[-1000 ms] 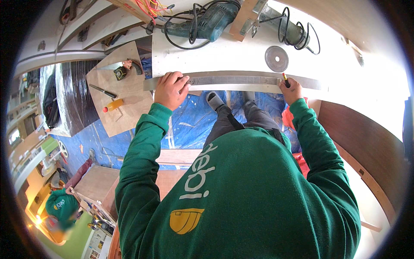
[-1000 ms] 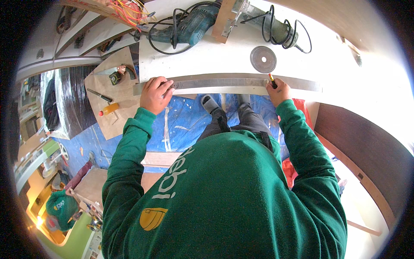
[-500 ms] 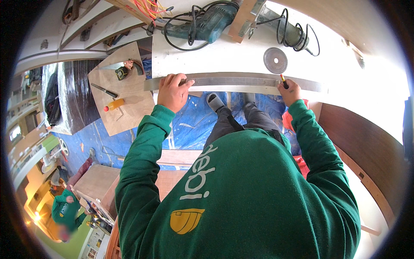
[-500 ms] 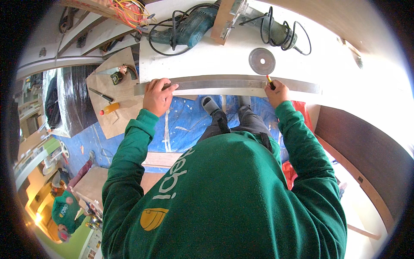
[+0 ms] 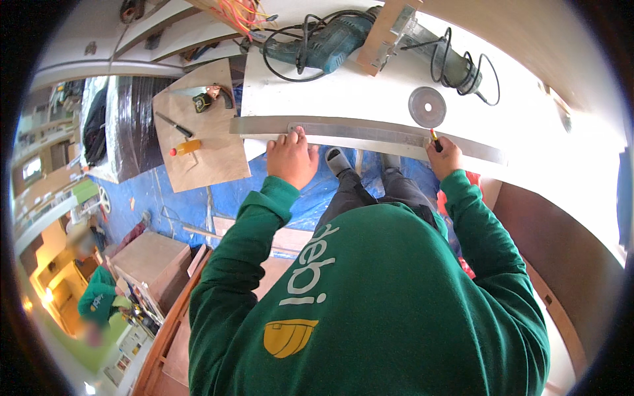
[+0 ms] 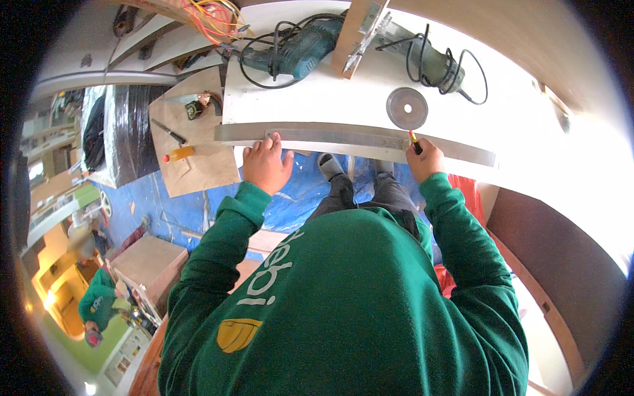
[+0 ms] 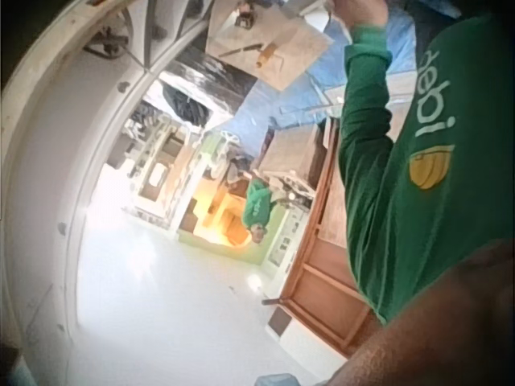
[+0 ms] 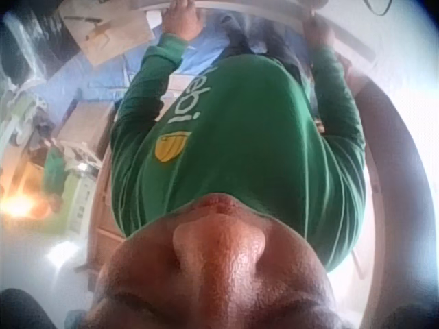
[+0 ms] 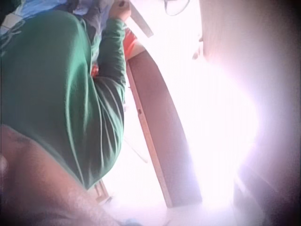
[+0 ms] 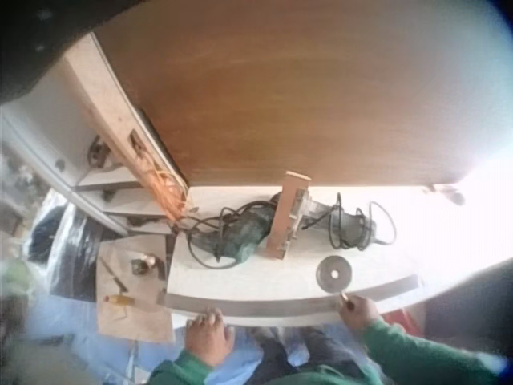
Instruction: The person measures and marks a curved wooden trim piece using a metal ruler and a pencil. They align the ruler along the trim and draw a straight line for cutting. The work is performed on a white workbench in a renovation setting.
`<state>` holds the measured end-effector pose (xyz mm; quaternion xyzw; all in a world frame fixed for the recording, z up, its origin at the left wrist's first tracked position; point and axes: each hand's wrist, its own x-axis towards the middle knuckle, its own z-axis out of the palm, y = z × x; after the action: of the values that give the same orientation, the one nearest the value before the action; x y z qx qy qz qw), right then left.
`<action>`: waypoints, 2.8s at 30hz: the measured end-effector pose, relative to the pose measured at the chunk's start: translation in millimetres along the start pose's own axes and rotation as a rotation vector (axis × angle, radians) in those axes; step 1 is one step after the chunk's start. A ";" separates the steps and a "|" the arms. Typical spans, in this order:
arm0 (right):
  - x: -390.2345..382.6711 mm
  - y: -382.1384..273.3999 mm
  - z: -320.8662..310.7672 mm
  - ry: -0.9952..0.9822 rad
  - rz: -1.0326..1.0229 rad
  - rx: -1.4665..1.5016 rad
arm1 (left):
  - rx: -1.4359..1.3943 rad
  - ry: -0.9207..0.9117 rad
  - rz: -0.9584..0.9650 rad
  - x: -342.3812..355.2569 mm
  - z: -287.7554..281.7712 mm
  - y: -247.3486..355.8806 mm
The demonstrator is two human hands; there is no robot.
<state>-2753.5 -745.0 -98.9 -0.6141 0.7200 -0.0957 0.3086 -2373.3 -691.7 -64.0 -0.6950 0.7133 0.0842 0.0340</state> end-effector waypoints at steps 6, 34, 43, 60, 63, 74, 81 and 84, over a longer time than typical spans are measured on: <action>0.4 -2.6 -9.0 -0.062 -0.100 0.037 | -0.172 -0.127 -0.406 5.5 -1.5 51.1; 35.9 8.5 -148.6 -0.399 -0.175 0.815 | -0.258 -0.317 -0.644 47.0 3.5 81.4; 36.0 30.6 -110.5 -0.389 -0.145 0.753 | -0.282 -0.318 -0.696 47.7 -1.6 86.8; 40.0 37.6 -100.5 -0.407 -0.107 0.736 | -0.295 -0.345 -0.715 45.9 1.2 85.2; 40.8 36.7 -101.4 -0.422 -0.121 0.776 | -0.290 -0.357 -0.713 47.0 0.6 83.8; 40.9 30.4 -99.5 -0.464 -0.119 0.728 | -0.274 -0.330 -0.713 45.9 5.1 83.9; 42.4 5.0 -74.8 -0.467 -0.233 0.640 | -0.285 -0.315 -0.701 44.7 1.9 86.4; 44.3 -17.3 -57.3 -0.467 -0.375 0.593 | -0.281 -0.360 -0.738 45.3 -0.1 87.7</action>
<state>-2773.8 -804.6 -59.1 -0.6242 0.4479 -0.2117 0.6041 -2462.2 -734.7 -65.0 -0.8755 0.3813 0.2827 0.0908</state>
